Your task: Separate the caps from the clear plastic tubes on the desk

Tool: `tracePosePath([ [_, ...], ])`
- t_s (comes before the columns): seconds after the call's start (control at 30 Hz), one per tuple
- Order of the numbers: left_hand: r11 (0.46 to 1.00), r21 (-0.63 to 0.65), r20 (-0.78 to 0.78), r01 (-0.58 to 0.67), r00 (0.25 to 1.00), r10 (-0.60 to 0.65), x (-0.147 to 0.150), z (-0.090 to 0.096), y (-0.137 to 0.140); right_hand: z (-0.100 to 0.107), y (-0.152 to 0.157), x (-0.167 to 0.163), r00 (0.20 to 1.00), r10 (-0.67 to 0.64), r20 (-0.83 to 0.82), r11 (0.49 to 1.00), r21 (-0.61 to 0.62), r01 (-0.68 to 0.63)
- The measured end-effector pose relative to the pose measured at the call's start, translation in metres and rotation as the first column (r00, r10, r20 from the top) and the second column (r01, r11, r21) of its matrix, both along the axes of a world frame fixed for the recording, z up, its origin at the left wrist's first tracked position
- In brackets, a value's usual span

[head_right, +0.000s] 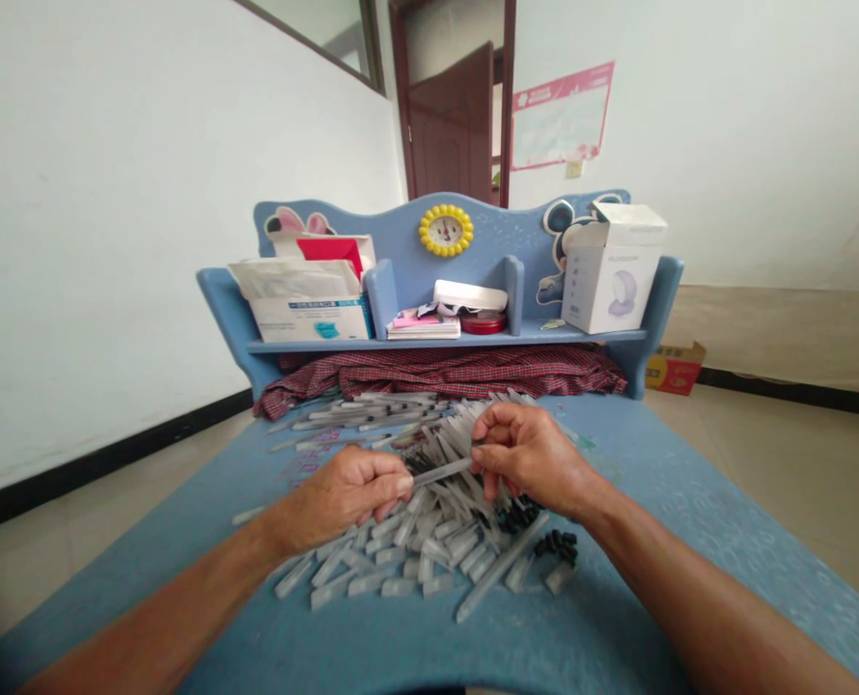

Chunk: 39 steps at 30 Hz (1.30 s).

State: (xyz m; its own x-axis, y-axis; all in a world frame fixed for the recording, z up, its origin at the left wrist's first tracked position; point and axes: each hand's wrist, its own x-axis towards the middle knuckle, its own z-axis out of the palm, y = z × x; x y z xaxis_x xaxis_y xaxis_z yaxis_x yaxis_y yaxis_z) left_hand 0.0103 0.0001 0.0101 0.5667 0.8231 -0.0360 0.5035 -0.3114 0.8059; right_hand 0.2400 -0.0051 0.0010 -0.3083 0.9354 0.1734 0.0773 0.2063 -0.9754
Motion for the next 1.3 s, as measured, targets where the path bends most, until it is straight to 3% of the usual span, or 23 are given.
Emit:
tracePosePath([
  [0.13, 0.999, 0.031, -0.021, -0.011, 1.0, 0.012, -0.007, 0.004, 0.007, 0.003, 0.004, 0.007, 0.989, -0.15, -0.004, 0.987, 0.065, 0.15],
  [0.27, 0.989, 0.084, -0.02, -0.121, 0.992, 0.123, -0.03, 0.013, 0.027, 0.005, 0.011, 0.018, 0.911, -0.404, -0.082, 0.884, 0.221, 0.411],
  [0.33, 0.986, 0.07, -0.04, -0.151, 0.987, 0.154, -0.044, 0.017, 0.036, 0.003, 0.013, 0.019, 0.888, -0.456, -0.057, 0.842, 0.297, 0.451],
  [0.43, 0.986, 0.01, -0.088, -0.165, 0.982, 0.166, -0.062, 0.018, 0.048, -0.004, 0.01, 0.014, 0.861, -0.506, 0.045, 0.787, 0.433, 0.439],
  [0.53, 0.975, -0.012, -0.082, -0.222, 0.972, 0.22, -0.067, 0.013, 0.053, -0.011, 0.004, 0.006, 0.76, -0.624, 0.181, 0.669, 0.627, 0.399],
  [0.63, 0.958, 0.004, -0.022, -0.286, 0.958, 0.286, -0.059, 0.008, 0.051, -0.014, -0.003, -0.001, 0.683, -0.654, 0.326, 0.6, 0.773, 0.206],
  [0.73, 0.961, 0.006, 0.018, -0.278, 0.961, 0.277, -0.045, 0.006, 0.043, -0.012, -0.006, -0.002, 0.674, -0.607, 0.422, 0.639, 0.763, 0.097],
  [0.9, 0.982, -0.001, 0.028, -0.187, 0.982, 0.187, -0.027, 0.004, 0.03, -0.005, 0.002, 0.008, 0.568, -0.643, 0.513, 0.727, 0.643, 0.242],
  [1.07, 0.989, -0.015, 0.02, -0.149, 0.989, 0.149, -0.018, 0.002, 0.023, 0.001, 0.004, 0.015, 0.491, -0.533, 0.689, 0.823, 0.556, 0.112],
  [1.2, 0.992, -0.001, -0.021, -0.128, 0.992, 0.128, -0.015, 0.003, 0.021, 0.013, -0.002, 0.021, 0.542, -0.402, 0.738, 0.882, 0.471, 0.014],
  [1.3, 0.993, 0.007, -0.049, -0.121, 0.991, 0.121, -0.014, 0.003, 0.02, 0.024, -0.006, 0.029, 0.559, -0.235, 0.795, 0.938, 0.336, -0.082],
])
